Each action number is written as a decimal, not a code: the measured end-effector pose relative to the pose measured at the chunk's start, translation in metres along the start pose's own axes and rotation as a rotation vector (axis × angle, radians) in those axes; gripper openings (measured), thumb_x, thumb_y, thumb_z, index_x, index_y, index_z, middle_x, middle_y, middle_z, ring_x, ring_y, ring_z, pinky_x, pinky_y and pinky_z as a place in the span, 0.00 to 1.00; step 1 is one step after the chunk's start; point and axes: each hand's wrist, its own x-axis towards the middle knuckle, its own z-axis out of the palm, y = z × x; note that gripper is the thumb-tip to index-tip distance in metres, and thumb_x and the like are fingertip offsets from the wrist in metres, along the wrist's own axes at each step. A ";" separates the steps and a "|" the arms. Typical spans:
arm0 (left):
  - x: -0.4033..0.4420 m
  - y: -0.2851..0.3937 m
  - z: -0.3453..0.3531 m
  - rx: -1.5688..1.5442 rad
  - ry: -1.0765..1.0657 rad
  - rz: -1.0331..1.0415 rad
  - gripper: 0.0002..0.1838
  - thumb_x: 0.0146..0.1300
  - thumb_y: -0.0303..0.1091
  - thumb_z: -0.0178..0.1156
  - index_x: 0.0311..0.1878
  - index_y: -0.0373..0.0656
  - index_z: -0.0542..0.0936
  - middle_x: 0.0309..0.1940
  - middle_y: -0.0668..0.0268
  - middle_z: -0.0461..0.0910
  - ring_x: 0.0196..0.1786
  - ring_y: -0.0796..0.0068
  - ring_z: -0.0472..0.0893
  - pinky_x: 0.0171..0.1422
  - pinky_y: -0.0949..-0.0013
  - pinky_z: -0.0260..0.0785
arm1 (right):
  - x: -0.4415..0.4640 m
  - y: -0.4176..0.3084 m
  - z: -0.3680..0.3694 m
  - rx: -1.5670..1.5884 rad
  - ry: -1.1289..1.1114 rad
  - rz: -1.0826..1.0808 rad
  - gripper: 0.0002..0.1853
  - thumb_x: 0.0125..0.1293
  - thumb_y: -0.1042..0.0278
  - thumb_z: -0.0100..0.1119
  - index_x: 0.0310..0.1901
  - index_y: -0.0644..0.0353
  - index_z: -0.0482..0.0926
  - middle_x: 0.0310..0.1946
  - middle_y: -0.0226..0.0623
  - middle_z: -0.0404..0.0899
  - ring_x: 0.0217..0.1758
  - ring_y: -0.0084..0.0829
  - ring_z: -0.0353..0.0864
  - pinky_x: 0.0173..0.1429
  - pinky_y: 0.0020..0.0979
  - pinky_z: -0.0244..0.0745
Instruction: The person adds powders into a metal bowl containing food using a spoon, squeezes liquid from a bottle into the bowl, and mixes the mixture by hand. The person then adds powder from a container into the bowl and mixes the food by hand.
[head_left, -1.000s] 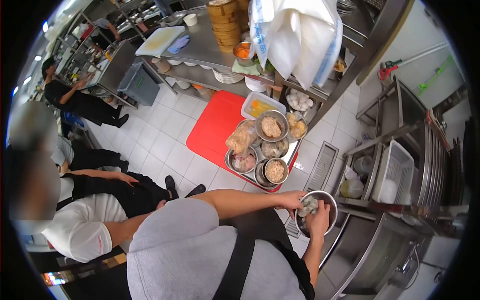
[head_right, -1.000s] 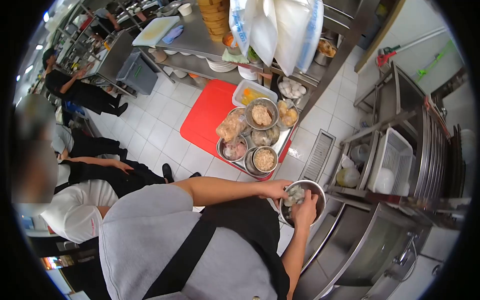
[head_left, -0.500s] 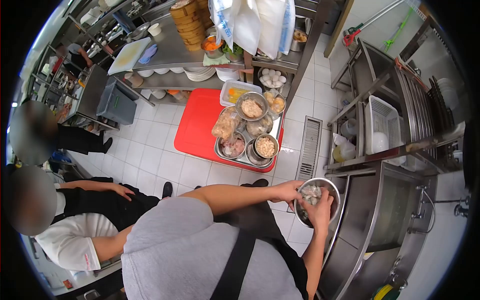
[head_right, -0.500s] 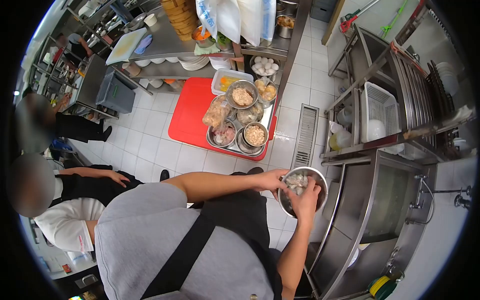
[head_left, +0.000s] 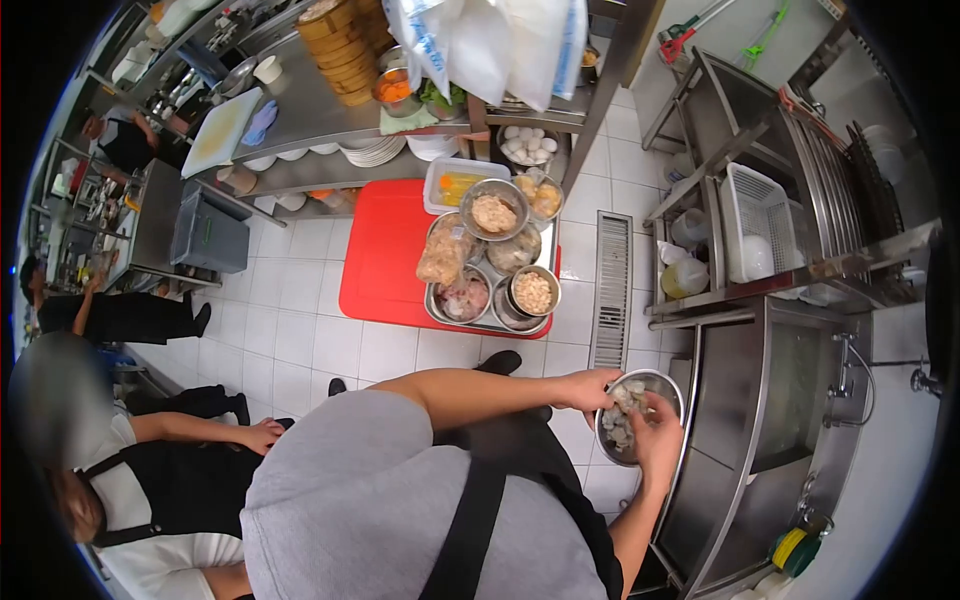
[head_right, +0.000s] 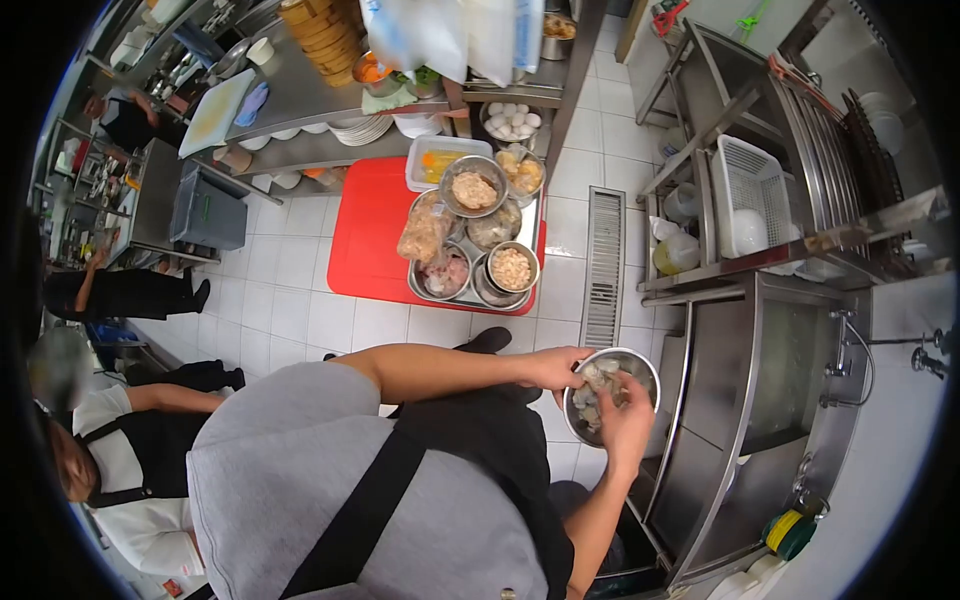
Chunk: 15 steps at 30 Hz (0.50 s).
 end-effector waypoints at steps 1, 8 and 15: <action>-0.004 0.002 -0.005 0.022 -0.009 -0.002 0.31 0.59 0.19 0.51 0.68 0.40 0.64 0.50 0.54 0.77 0.44 0.63 0.84 0.34 0.63 0.87 | 0.007 0.012 0.005 -0.073 0.078 -0.127 0.32 0.51 0.69 0.74 0.60 0.60 0.74 0.59 0.52 0.68 0.57 0.54 0.75 0.61 0.45 0.73; -0.030 0.016 -0.021 -0.007 0.015 0.027 0.31 0.60 0.20 0.54 0.70 0.39 0.64 0.51 0.56 0.78 0.45 0.67 0.84 0.34 0.66 0.87 | 0.023 -0.006 0.063 -0.243 0.176 -0.186 0.37 0.42 0.70 0.74 0.58 0.60 0.71 0.54 0.54 0.69 0.56 0.57 0.75 0.61 0.46 0.73; -0.029 0.007 -0.039 0.049 0.004 0.009 0.30 0.64 0.22 0.56 0.70 0.41 0.64 0.52 0.57 0.78 0.47 0.66 0.83 0.35 0.63 0.86 | 0.025 -0.023 0.078 -0.352 0.314 -0.223 0.22 0.47 0.79 0.63 0.49 0.61 0.78 0.48 0.51 0.74 0.52 0.58 0.76 0.57 0.49 0.73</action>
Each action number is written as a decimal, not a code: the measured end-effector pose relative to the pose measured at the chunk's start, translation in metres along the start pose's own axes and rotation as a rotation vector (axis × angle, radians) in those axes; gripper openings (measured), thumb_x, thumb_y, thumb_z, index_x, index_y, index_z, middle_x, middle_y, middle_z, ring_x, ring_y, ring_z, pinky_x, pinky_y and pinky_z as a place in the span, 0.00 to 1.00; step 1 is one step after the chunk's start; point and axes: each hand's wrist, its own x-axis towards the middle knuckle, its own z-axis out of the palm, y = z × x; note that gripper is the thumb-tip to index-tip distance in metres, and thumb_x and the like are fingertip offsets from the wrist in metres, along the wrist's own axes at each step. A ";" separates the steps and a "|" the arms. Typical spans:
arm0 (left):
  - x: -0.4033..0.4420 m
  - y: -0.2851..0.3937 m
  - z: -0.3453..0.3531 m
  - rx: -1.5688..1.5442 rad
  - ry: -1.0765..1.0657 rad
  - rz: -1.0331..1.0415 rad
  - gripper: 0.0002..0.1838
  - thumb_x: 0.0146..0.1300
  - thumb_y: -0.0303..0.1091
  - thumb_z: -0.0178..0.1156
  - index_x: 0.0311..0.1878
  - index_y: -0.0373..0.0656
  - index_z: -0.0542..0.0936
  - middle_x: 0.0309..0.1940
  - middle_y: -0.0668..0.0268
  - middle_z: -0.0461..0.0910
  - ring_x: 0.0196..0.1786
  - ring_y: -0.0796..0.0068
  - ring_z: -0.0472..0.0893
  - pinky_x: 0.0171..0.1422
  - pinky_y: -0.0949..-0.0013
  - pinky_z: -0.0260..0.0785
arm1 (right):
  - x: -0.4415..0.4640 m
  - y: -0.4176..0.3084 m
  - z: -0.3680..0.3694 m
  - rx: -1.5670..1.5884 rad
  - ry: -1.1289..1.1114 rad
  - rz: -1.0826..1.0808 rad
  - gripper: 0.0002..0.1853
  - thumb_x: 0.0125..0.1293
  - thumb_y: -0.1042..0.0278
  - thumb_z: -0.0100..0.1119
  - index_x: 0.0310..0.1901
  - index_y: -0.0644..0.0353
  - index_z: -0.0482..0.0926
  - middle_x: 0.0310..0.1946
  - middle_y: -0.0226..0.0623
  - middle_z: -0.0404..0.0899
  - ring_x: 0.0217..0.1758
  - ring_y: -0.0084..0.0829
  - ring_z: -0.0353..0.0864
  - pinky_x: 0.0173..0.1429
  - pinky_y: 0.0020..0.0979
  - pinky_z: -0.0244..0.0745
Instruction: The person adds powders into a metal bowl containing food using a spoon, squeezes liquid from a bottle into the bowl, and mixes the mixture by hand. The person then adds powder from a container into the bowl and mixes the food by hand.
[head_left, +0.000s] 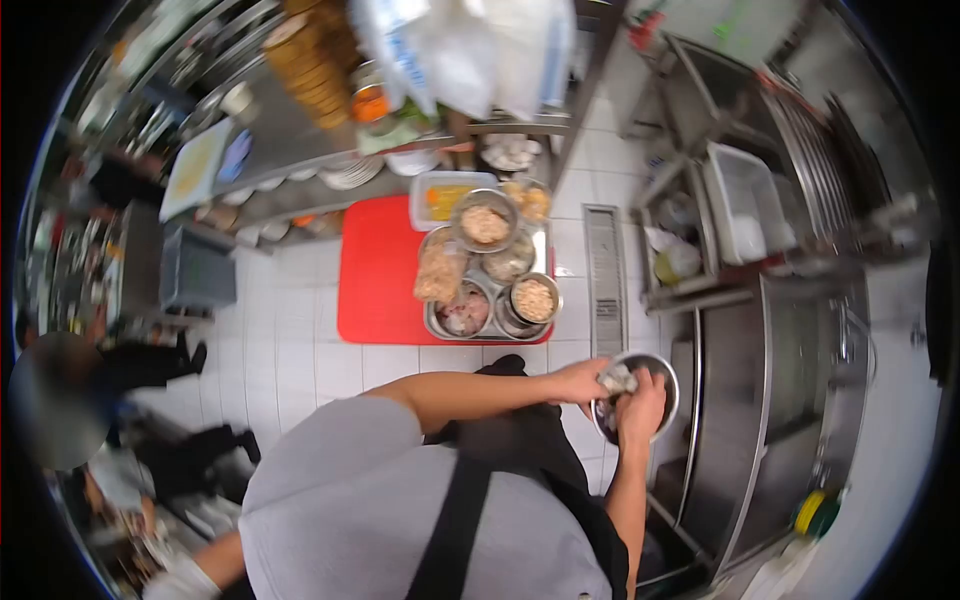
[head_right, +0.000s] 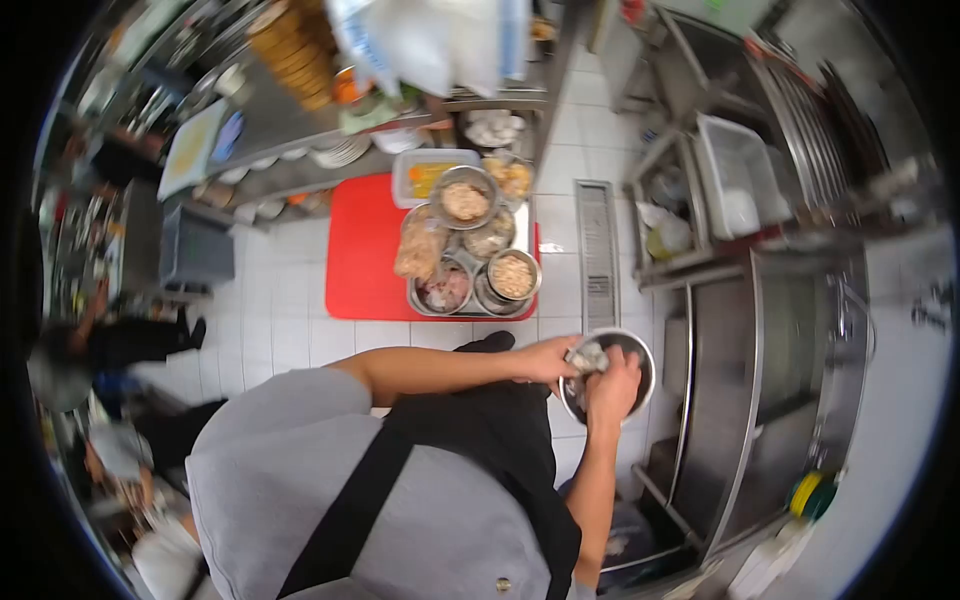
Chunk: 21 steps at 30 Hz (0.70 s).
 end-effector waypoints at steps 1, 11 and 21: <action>0.005 -0.006 0.000 -0.095 0.011 0.004 0.30 0.64 0.22 0.56 0.70 0.40 0.63 0.52 0.57 0.78 0.47 0.65 0.83 0.35 0.62 0.86 | -0.002 0.002 -0.003 -0.078 0.072 -0.049 0.22 0.48 0.79 0.63 0.48 0.62 0.78 0.48 0.50 0.75 0.51 0.57 0.77 0.57 0.49 0.73; 0.007 -0.004 -0.023 -0.166 0.107 -0.141 0.26 0.65 0.19 0.53 0.67 0.41 0.65 0.55 0.57 0.78 0.50 0.61 0.83 0.40 0.60 0.86 | 0.000 0.000 -0.024 0.048 -0.160 0.218 0.39 0.47 0.57 0.73 0.64 0.55 0.73 0.60 0.53 0.72 0.60 0.51 0.76 0.61 0.46 0.75; 0.017 0.009 -0.036 -0.068 -0.099 -0.128 0.27 0.65 0.19 0.54 0.68 0.41 0.65 0.56 0.56 0.77 0.46 0.63 0.84 0.38 0.62 0.84 | 0.006 0.005 0.033 0.136 0.073 0.283 0.15 0.60 0.62 0.58 0.48 0.52 0.84 0.52 0.51 0.77 0.48 0.53 0.81 0.47 0.46 0.80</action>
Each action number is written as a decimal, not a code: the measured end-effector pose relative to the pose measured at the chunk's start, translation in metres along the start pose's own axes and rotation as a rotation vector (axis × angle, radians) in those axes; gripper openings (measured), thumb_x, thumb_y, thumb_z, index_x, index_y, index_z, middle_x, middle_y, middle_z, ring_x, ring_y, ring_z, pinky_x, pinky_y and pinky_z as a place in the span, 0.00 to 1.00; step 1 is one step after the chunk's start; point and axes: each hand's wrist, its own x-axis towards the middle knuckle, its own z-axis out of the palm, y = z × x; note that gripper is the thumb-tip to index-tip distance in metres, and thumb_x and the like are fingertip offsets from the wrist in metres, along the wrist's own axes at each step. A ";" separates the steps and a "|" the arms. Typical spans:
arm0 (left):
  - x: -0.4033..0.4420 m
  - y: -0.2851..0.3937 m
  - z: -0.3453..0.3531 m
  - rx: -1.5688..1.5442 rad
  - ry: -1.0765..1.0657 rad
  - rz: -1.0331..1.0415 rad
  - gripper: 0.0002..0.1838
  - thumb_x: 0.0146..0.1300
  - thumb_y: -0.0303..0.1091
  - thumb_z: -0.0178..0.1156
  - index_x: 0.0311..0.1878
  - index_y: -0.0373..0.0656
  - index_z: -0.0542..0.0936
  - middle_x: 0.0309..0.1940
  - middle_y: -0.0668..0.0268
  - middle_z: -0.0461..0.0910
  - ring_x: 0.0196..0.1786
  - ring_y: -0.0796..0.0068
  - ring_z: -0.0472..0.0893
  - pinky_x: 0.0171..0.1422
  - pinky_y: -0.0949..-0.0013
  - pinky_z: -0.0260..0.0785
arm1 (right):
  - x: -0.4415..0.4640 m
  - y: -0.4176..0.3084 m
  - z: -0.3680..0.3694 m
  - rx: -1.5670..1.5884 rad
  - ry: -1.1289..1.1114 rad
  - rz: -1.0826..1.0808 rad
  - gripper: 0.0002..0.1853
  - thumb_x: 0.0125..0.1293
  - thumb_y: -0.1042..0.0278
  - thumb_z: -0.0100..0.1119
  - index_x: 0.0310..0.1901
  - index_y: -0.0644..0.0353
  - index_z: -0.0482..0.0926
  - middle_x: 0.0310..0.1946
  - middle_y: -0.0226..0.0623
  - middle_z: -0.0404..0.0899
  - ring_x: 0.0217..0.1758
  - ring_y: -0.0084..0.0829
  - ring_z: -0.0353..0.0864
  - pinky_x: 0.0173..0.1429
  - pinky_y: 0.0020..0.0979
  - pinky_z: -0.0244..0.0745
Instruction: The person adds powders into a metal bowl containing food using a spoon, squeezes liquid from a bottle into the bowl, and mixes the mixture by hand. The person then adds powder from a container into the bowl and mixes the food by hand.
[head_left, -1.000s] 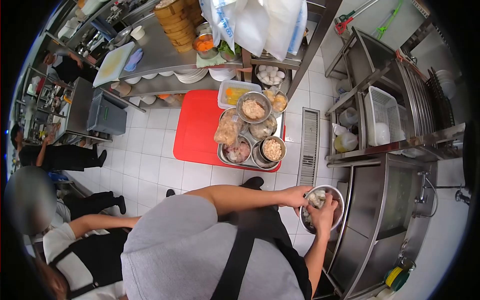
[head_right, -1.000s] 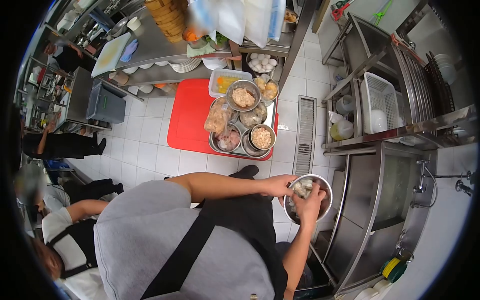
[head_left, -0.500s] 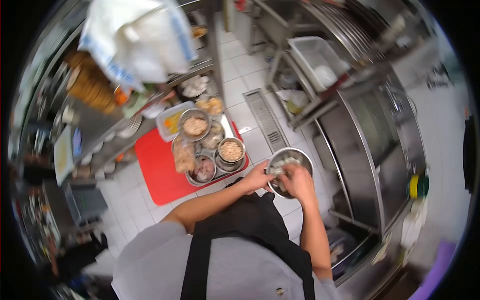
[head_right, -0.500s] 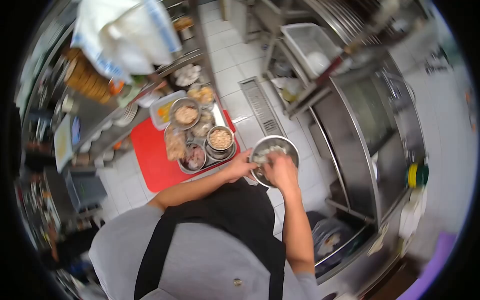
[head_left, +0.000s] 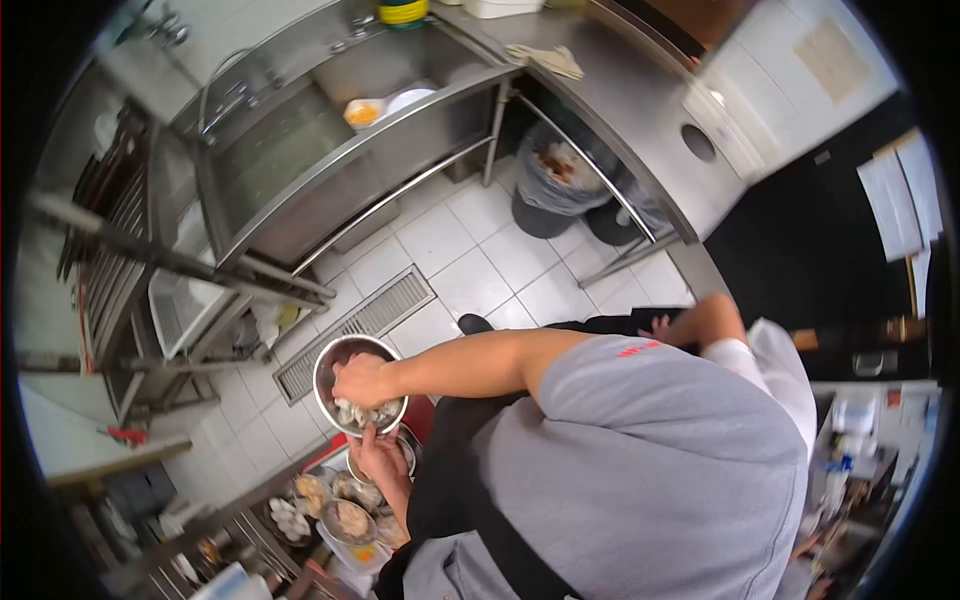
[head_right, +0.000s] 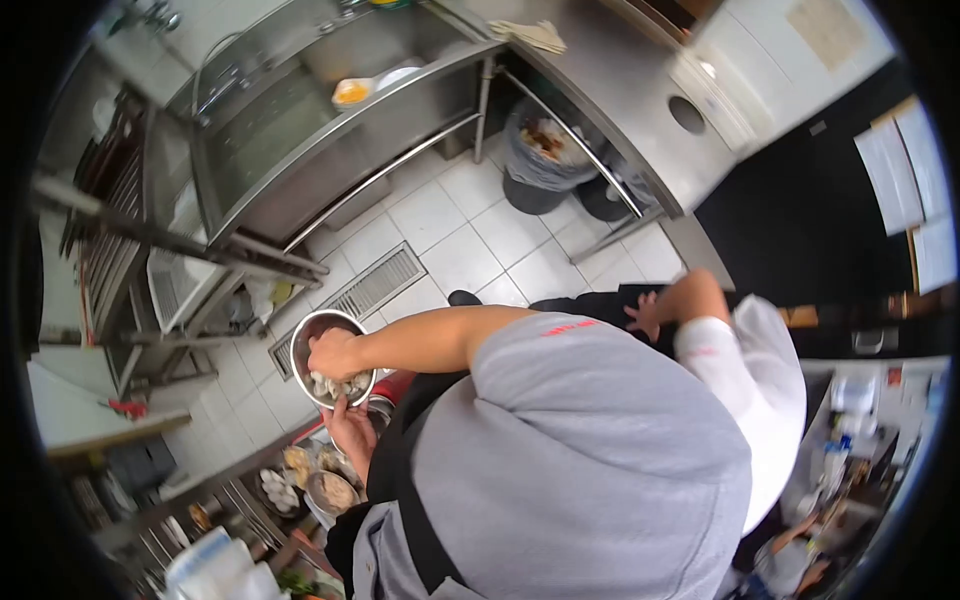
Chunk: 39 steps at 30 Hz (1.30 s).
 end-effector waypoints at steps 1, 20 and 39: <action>0.003 0.001 -0.003 0.032 -0.005 -0.005 0.27 0.65 0.19 0.54 0.68 0.41 0.65 0.56 0.56 0.77 0.46 0.62 0.85 0.38 0.61 0.84 | 0.003 0.002 0.005 -0.003 0.001 -0.017 0.14 0.59 0.61 0.59 0.45 0.53 0.86 0.51 0.49 0.78 0.46 0.52 0.82 0.46 0.45 0.80; 0.017 0.015 0.016 0.035 -0.060 0.032 0.23 0.66 0.19 0.54 0.64 0.39 0.67 0.54 0.55 0.78 0.48 0.59 0.84 0.44 0.56 0.84 | -0.003 0.018 -0.028 -0.011 0.118 -0.008 0.21 0.50 0.66 0.68 0.49 0.54 0.82 0.45 0.52 0.82 0.46 0.51 0.85 0.49 0.46 0.81; 0.030 0.045 0.065 0.110 -0.098 0.083 0.24 0.68 0.21 0.50 0.67 0.44 0.65 0.55 0.59 0.78 0.49 0.65 0.83 0.40 0.59 0.84 | 0.003 0.031 -0.081 0.147 0.017 0.065 0.39 0.43 0.68 0.76 0.62 0.53 0.73 0.58 0.59 0.67 0.47 0.59 0.83 0.54 0.49 0.80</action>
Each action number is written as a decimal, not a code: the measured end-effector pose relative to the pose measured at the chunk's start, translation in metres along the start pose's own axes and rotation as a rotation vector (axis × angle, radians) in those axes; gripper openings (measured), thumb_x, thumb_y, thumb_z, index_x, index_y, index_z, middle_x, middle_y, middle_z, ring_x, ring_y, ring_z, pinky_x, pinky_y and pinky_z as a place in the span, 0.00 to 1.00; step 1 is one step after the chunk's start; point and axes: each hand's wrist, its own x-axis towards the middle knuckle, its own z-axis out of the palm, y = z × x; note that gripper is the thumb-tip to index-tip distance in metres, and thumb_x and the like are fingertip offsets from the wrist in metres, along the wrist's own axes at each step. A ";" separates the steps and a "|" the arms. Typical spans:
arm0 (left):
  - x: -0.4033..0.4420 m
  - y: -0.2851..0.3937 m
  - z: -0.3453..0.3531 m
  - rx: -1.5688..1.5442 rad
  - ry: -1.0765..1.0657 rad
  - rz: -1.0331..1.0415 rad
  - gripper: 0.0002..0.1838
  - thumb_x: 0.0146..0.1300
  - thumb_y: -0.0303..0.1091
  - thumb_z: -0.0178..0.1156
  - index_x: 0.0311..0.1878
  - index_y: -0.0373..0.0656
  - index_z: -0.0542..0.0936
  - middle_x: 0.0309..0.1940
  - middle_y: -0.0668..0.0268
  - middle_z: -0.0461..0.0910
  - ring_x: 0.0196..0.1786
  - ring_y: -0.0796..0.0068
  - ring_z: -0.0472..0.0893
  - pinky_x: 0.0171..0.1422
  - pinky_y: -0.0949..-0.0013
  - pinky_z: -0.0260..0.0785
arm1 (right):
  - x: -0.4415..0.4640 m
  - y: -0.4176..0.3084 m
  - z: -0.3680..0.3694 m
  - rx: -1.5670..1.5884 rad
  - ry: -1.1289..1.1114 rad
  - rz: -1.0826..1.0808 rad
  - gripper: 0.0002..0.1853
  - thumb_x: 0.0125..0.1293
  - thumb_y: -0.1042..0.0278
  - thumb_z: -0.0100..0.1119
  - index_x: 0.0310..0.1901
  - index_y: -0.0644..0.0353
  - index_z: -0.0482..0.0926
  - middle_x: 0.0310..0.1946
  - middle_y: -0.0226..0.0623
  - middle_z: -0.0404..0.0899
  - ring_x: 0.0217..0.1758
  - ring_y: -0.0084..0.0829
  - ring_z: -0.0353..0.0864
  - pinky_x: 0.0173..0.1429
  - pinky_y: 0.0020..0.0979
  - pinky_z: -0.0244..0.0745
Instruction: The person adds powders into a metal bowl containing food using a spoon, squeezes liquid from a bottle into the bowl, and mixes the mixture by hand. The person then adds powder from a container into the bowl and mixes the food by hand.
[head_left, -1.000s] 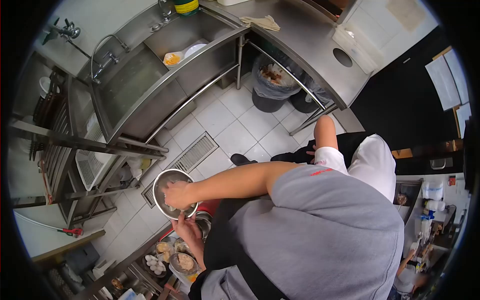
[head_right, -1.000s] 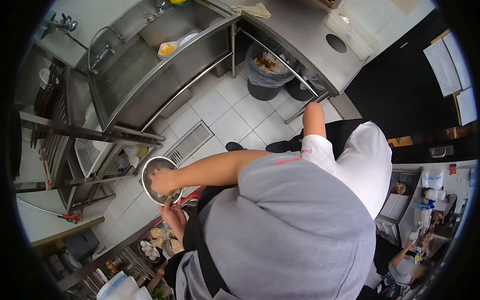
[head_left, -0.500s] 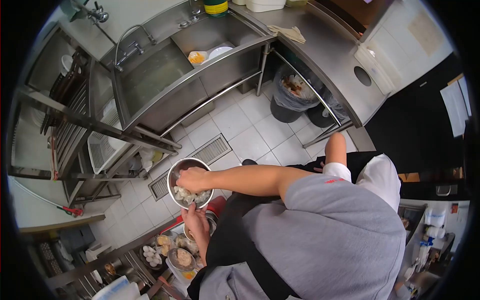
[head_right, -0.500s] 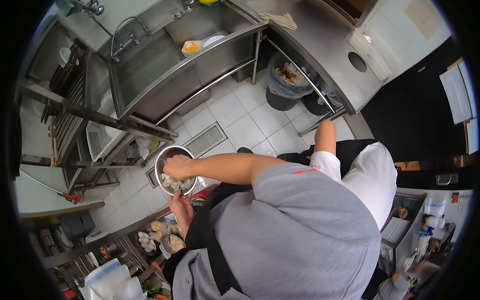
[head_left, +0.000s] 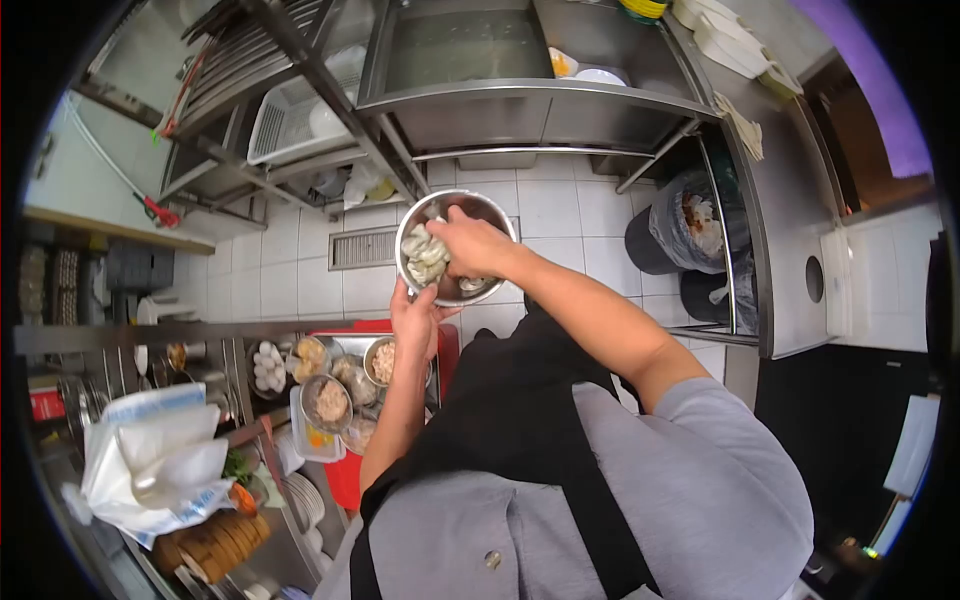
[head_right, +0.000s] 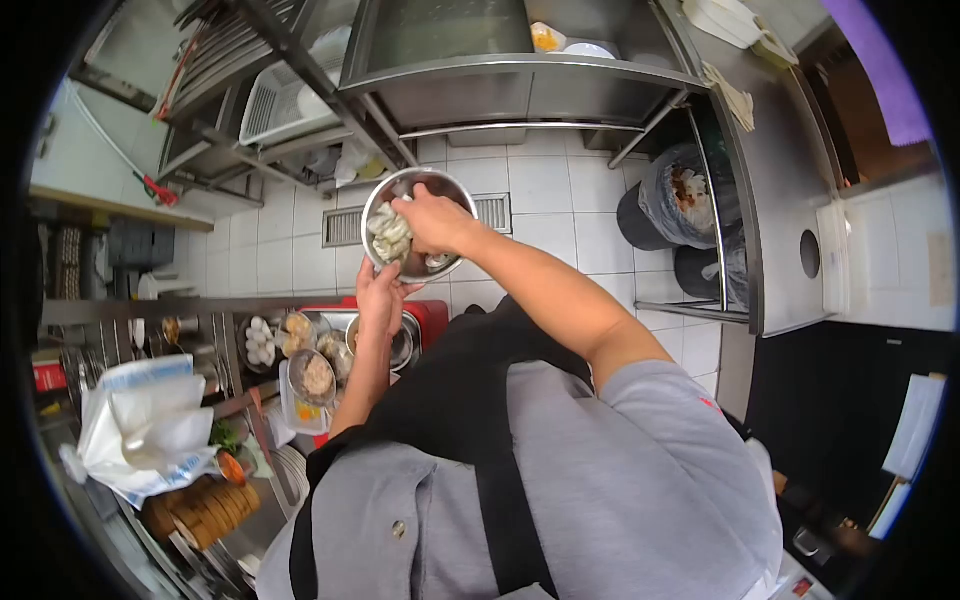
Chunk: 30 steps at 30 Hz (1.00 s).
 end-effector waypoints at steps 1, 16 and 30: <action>0.000 0.003 0.004 0.026 0.012 -0.033 0.23 0.68 0.21 0.49 0.66 0.42 0.66 0.52 0.60 0.79 0.46 0.67 0.84 0.38 0.61 0.84 | 0.003 0.006 0.006 0.014 0.042 0.000 0.34 0.46 0.70 0.73 0.60 0.53 0.75 0.58 0.58 0.68 0.44 0.59 0.84 0.53 0.49 0.80; 0.017 -0.024 -0.011 -0.125 0.183 0.013 0.26 0.67 0.22 0.54 0.69 0.43 0.64 0.54 0.57 0.79 0.48 0.63 0.84 0.38 0.59 0.86 | 0.050 -0.007 -0.002 -0.065 -0.119 -0.197 0.40 0.44 0.67 0.72 0.64 0.54 0.71 0.56 0.57 0.72 0.59 0.58 0.74 0.64 0.48 0.71; 0.029 -0.018 0.032 -0.472 0.720 0.296 0.29 0.62 0.19 0.52 0.68 0.38 0.63 0.52 0.55 0.77 0.47 0.62 0.84 0.37 0.63 0.86 | 0.128 -0.064 -0.041 -0.185 -0.632 -0.909 0.23 0.52 0.76 0.64 0.53 0.61 0.80 0.57 0.52 0.75 0.58 0.54 0.76 0.61 0.44 0.72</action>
